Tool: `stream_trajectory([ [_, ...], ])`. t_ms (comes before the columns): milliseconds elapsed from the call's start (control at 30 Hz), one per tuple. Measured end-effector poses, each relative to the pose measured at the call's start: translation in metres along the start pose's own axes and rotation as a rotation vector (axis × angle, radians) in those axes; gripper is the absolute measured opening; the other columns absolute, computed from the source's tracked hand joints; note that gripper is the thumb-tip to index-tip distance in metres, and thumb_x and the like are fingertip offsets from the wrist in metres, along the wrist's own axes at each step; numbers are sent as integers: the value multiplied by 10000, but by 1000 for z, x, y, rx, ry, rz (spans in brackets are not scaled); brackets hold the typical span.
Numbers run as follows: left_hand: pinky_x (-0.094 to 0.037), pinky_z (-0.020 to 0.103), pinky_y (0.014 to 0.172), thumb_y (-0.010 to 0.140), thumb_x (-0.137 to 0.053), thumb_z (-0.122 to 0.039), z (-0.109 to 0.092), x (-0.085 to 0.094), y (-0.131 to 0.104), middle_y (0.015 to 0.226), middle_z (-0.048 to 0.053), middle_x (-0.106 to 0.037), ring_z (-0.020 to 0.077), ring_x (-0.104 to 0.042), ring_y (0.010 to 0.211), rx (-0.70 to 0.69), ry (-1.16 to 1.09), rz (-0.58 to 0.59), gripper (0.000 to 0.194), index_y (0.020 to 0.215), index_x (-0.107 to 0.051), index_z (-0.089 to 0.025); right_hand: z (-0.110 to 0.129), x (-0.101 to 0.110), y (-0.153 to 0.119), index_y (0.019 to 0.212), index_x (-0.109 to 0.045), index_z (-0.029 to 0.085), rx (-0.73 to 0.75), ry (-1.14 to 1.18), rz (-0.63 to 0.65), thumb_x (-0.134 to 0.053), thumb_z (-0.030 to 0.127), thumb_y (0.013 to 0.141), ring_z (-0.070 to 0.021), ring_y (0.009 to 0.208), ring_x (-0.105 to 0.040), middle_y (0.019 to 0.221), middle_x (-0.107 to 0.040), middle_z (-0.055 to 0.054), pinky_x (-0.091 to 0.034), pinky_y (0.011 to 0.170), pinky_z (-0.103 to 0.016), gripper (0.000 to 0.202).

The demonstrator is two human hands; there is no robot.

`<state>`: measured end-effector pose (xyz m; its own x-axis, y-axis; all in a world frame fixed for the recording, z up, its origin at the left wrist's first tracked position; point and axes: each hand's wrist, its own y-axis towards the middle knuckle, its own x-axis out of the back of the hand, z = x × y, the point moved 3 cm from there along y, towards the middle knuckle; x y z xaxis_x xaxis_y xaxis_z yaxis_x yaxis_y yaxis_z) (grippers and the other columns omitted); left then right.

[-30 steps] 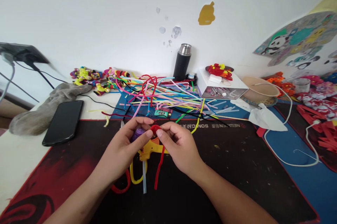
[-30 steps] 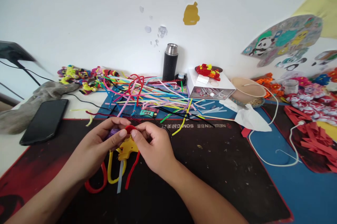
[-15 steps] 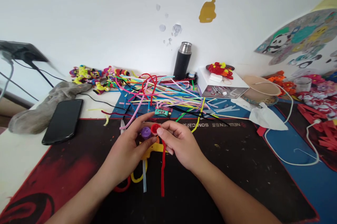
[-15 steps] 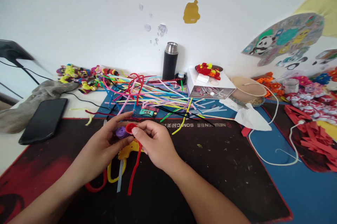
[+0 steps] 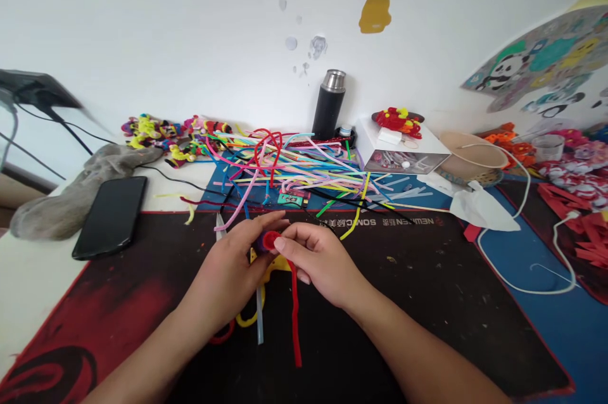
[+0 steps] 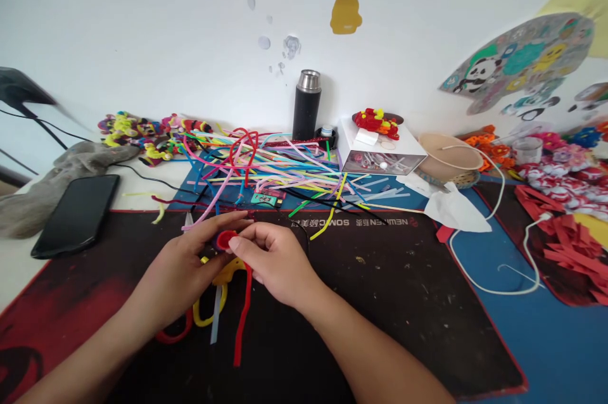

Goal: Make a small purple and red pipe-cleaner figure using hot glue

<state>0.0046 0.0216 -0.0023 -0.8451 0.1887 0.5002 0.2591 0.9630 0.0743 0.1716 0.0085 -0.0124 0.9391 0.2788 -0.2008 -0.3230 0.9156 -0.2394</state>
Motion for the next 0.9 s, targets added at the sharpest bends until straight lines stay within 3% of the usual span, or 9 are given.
stream_trajectory([
  [300, -572, 473, 1122, 896, -632, -200, 2, 0, -2, 1393, 70, -805, 308, -737, 1312, -92, 89, -5, 569, 1455, -684, -290, 3, 0, -1, 820, -634, 206, -13, -63, -19, -751, 502, 932, -74, 470, -400, 617, -510, 81, -290, 451, -228, 337],
  [533, -585, 455, 1085, 875, -637, -153, 1, -1, -2, 1307, 84, -826, 312, -771, 1203, -158, 151, -21, 341, 1160, -783, -270, 2, 0, -1, 816, -638, 206, -36, -66, -11, -764, 533, 922, -79, 475, -404, 627, -511, 76, -282, 455, -235, 365],
  [633, -562, 451, 1126, 900, -619, -157, 0, 0, -5, 1359, 78, -804, 307, -740, 1263, -185, 140, 12, 379, 1216, -788, -281, 3, 1, -1, 812, -633, 211, -32, -66, -14, -786, 579, 900, -82, 479, -397, 618, -504, 80, -288, 455, -237, 409],
  [767, -515, 443, 1200, 945, -672, -267, 0, 5, -10, 1536, 56, -706, 302, -656, 1416, -101, 56, 130, 584, 1524, -658, -342, 5, 3, 0, 780, -626, 214, 11, -93, -40, -790, 552, 910, -92, 507, -413, 617, -510, 74, -326, 481, -241, 397],
  [900, -497, 470, 1226, 985, -695, -525, -6, 11, -10, 1596, 57, -671, 343, -617, 1474, 25, -97, 214, 624, 1584, -629, -359, 6, 4, 0, 779, -632, 215, 48, -135, -52, -737, 455, 956, -106, 549, -436, 632, -508, 68, -352, 528, -251, 316],
])
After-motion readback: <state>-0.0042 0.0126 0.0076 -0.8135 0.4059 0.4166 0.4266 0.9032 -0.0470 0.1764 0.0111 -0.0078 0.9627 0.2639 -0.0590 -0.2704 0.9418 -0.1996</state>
